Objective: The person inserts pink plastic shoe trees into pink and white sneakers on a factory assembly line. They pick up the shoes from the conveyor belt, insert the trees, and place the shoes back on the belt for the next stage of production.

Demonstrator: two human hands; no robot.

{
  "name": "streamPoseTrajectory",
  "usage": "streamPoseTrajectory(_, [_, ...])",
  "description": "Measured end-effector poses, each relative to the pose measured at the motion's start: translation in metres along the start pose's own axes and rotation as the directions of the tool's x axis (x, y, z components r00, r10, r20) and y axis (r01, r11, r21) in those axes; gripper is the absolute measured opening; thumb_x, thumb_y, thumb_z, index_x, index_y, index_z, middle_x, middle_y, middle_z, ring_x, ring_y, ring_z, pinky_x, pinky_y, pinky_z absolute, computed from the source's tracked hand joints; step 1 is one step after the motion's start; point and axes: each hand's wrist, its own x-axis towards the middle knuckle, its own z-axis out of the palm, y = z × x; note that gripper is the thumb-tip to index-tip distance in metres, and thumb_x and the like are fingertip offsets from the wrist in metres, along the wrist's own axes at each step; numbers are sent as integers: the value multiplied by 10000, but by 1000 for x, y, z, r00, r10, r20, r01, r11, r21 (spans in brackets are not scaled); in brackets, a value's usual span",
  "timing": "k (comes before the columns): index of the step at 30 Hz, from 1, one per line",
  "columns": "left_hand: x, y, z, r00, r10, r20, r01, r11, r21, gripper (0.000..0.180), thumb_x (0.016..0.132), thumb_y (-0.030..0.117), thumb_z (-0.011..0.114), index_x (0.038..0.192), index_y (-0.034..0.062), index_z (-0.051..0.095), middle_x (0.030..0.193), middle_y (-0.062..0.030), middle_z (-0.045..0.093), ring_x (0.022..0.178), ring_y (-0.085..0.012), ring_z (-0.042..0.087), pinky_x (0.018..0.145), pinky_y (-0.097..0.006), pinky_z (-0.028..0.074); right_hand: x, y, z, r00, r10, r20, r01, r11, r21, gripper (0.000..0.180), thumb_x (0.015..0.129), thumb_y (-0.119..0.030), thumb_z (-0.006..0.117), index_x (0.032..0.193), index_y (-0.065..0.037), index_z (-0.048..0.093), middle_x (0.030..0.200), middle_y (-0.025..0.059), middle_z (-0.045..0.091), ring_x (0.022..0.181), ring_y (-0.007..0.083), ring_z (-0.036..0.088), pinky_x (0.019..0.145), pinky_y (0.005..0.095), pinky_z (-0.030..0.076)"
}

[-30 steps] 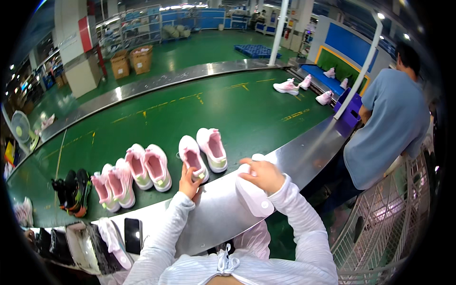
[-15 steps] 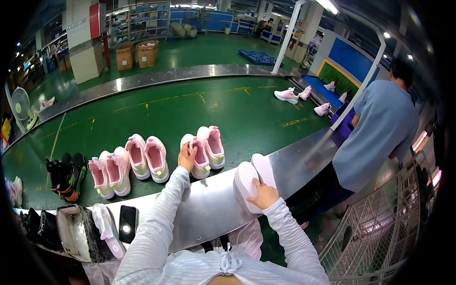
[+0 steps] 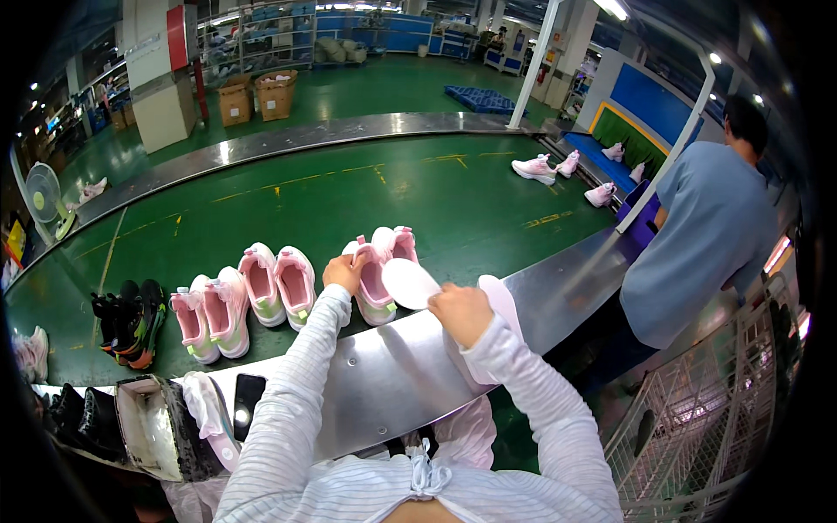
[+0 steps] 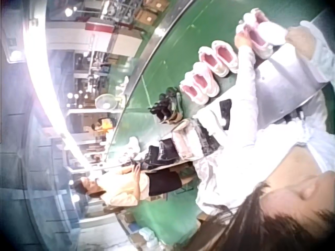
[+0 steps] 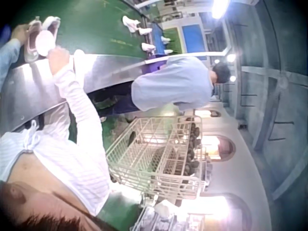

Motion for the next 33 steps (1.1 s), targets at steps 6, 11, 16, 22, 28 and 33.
streamPoseTrajectory(6, [7, -2, -5, 987, -120, 103, 103, 982, 157, 458, 753, 483, 497, 675, 56, 640, 663, -174, 595, 652, -334, 583, 637, -402, 450, 76, -45, 27, 964, -158, 212, 177, 981, -77, 106, 693, -129, 536, 689, -95, 637, 687, 67, 625, 681, 194, 623, 548, 297, 493])
streamPoseTrajectory(11, [-1, -20, -4, 974, 26, 224, -14, 999, -52, 336, 753, 349, 544, 920, 66, 618, 850, -197, 600, 802, -342, 579, 715, -384, 452, 109, -64, 87, 991, -74, 108, 69, 997, 45, 194, 750, -180, 485, 727, -62, 638, 765, 102, 635, 704, 225, 627, 603, 332, 501])
streamPoseTrajectory(16, [-11, -31, -12, 975, 15, 224, 16, 990, -137, 277, 779, 290, 505, 973, 118, 602, 858, -197, 593, 811, -362, 565, 715, -407, 450, 139, -82, 122, 899, 322, 296, -413, 849, 331, 246, 792, -238, 464, 869, -80, 636, 884, 125, 628, 831, 280, 609, 723, 364, 490])
streamPoseTrajectory(22, [-18, -33, -6, 970, -6, 244, 57, 978, -201, 257, 816, 264, 481, 940, 79, 610, 773, -170, 610, 722, -309, 599, 648, -352, 456, 141, -78, 146, 894, 397, 210, -449, 797, 405, 279, 821, -251, 432, 972, -80, 593, 957, 164, 594, 905, 295, 578, 794, 385, 455])
streamPoseTrajectory(28, [-19, -46, -6, 964, -41, 263, 125, 942, -311, 279, 824, 274, 504, 1000, 80, 600, 834, -138, 628, 767, -222, 606, 704, -303, 451, 151, -87, 140, 884, 305, 356, -440, 799, 409, 308, 823, -237, 431, 1069, -90, 546, 1051, 159, 557, 966, 282, 552, 820, 378, 444])
streamPoseTrajectory(33, [-9, -31, 6, 957, -45, 287, 139, 939, -315, 300, 831, 272, 501, 1017, 55, 590, 859, -144, 626, 789, -183, 594, 710, -298, 445, 129, -67, 156, 923, 153, 353, -316, 824, 471, 277, 816, -202, 432, 1026, -76, 561, 1078, 140, 547, 959, 283, 539, 806, 375, 434])
